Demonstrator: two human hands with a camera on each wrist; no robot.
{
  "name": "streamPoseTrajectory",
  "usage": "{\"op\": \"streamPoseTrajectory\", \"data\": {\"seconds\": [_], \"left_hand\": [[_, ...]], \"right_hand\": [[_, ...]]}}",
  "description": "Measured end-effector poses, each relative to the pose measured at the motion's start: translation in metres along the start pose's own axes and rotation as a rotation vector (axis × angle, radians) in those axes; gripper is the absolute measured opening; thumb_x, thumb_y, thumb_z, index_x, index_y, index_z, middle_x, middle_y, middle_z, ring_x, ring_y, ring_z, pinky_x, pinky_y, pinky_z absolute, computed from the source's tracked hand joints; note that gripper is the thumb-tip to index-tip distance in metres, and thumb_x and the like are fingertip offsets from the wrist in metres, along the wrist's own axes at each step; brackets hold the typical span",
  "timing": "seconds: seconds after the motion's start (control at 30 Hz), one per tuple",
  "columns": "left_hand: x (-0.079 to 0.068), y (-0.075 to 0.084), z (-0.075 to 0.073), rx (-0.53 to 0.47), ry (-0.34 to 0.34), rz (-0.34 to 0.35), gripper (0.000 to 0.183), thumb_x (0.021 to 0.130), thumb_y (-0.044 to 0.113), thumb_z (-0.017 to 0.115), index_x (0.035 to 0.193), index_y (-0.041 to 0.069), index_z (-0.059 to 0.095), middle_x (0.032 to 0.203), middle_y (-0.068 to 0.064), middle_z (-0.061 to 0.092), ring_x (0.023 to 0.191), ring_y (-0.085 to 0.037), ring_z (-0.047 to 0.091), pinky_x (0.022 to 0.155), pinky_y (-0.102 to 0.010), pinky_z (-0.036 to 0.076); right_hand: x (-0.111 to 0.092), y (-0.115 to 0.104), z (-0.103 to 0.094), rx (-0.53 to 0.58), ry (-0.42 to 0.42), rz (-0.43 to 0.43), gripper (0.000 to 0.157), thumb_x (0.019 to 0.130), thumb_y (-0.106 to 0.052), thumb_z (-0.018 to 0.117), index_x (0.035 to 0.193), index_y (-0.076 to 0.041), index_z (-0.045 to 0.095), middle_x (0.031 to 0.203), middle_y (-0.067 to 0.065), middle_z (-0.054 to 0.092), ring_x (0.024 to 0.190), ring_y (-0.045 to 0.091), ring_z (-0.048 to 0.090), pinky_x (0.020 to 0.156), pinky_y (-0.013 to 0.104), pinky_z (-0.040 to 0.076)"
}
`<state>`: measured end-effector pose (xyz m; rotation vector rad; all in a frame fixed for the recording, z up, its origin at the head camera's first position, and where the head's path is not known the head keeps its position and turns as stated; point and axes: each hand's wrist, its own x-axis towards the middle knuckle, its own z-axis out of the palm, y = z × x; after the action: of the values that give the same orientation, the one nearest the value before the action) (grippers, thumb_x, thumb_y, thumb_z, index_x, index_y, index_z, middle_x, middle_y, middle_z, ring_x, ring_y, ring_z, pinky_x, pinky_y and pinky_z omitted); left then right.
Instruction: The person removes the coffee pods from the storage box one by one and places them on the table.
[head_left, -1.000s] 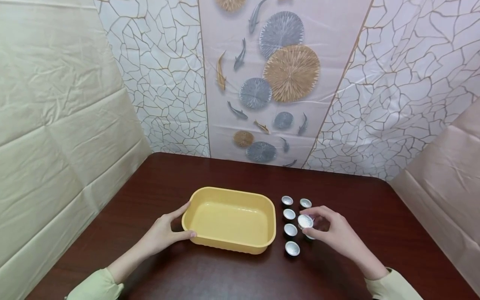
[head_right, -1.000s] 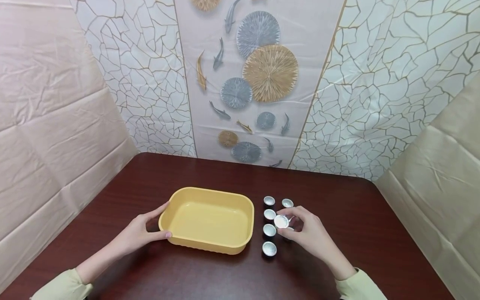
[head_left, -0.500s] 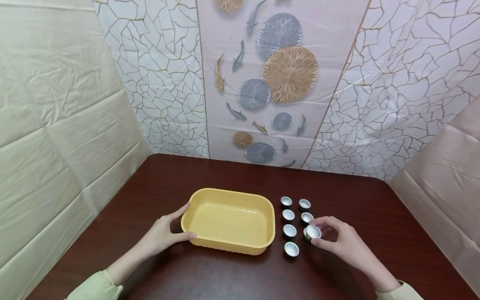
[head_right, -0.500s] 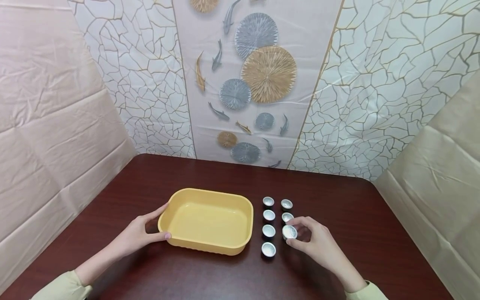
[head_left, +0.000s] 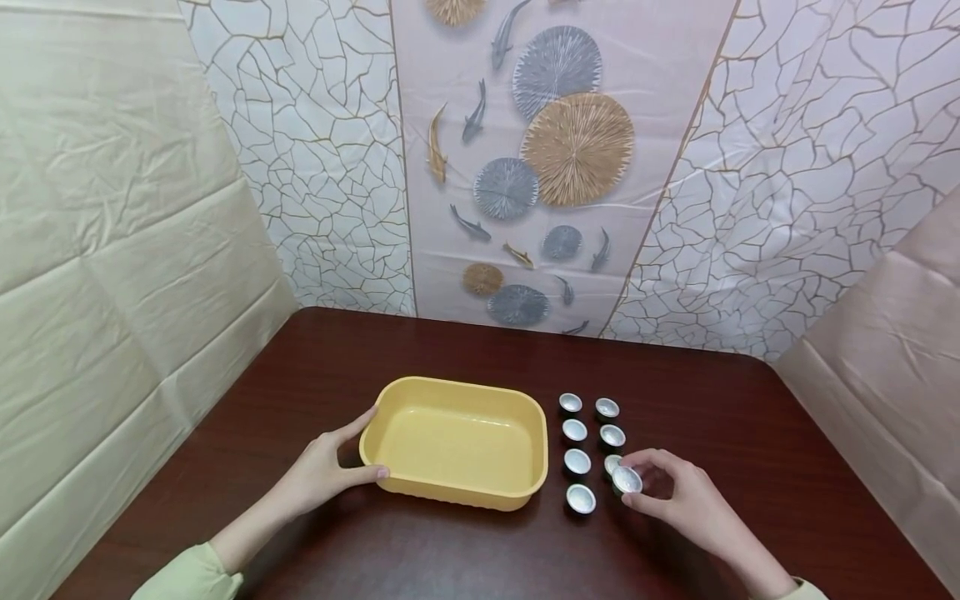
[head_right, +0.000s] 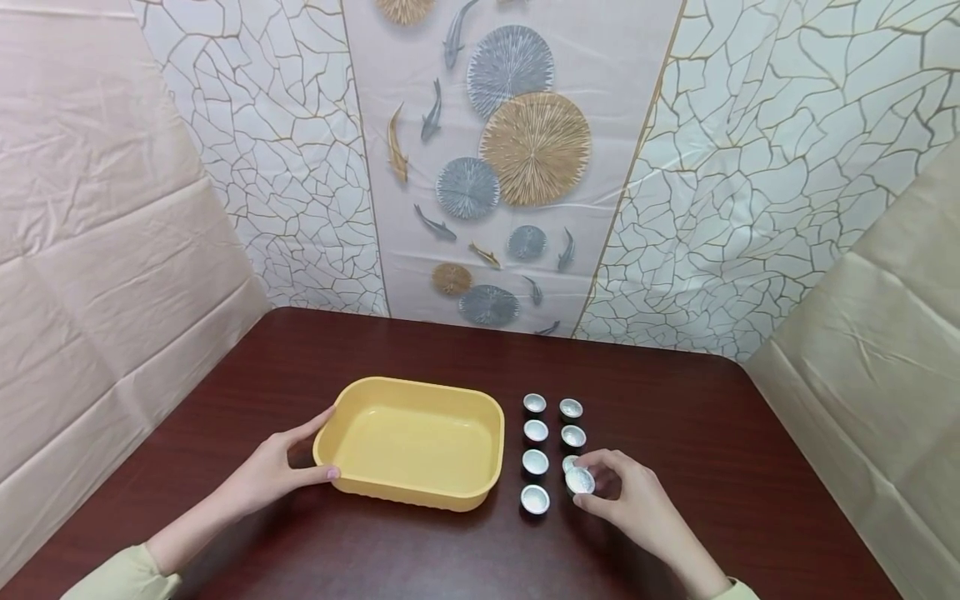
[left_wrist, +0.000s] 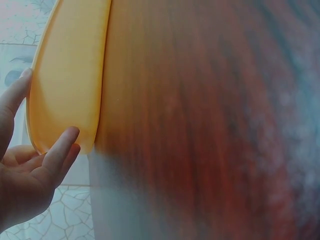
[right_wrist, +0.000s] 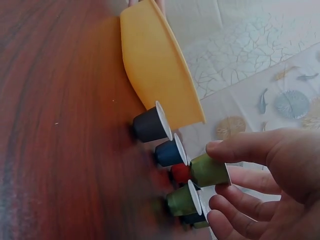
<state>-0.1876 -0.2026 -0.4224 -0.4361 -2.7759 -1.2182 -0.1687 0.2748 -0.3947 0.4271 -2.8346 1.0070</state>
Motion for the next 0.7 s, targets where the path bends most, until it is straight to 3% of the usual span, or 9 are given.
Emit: {"op": "streamPoseTrajectory", "data": {"seconds": [0.47,0.7], "left_hand": [[-0.0001,-0.0026,0.0017,0.005,0.0,0.003,0.093,0.076,0.05,0.081,0.153,0.016,0.039,0.145,-0.011,0.055,0.131,-0.027,0.057,0.104,-0.047,0.047],[-0.0002,-0.0019,0.0008,-0.008,0.001,-0.006,0.093,0.076,0.048,0.082,0.152,0.016,0.04,0.145,-0.012,0.055,0.13,-0.029,0.057,0.103,-0.046,0.047]], "right_hand": [[-0.0049,0.0043,0.0054,0.039,0.005,0.011,0.033,0.078,-0.021,0.084,0.107,-0.018,0.068,0.096,-0.006,0.07,0.077,-0.006,0.06,0.066,0.021,0.05],[-0.0054,0.0025,0.0074,0.05,-0.027,0.075,0.035,0.078,-0.023,0.083,0.109,-0.016,0.068,0.099,-0.001,0.07,0.077,-0.005,0.061,0.067,0.021,0.05]]}}
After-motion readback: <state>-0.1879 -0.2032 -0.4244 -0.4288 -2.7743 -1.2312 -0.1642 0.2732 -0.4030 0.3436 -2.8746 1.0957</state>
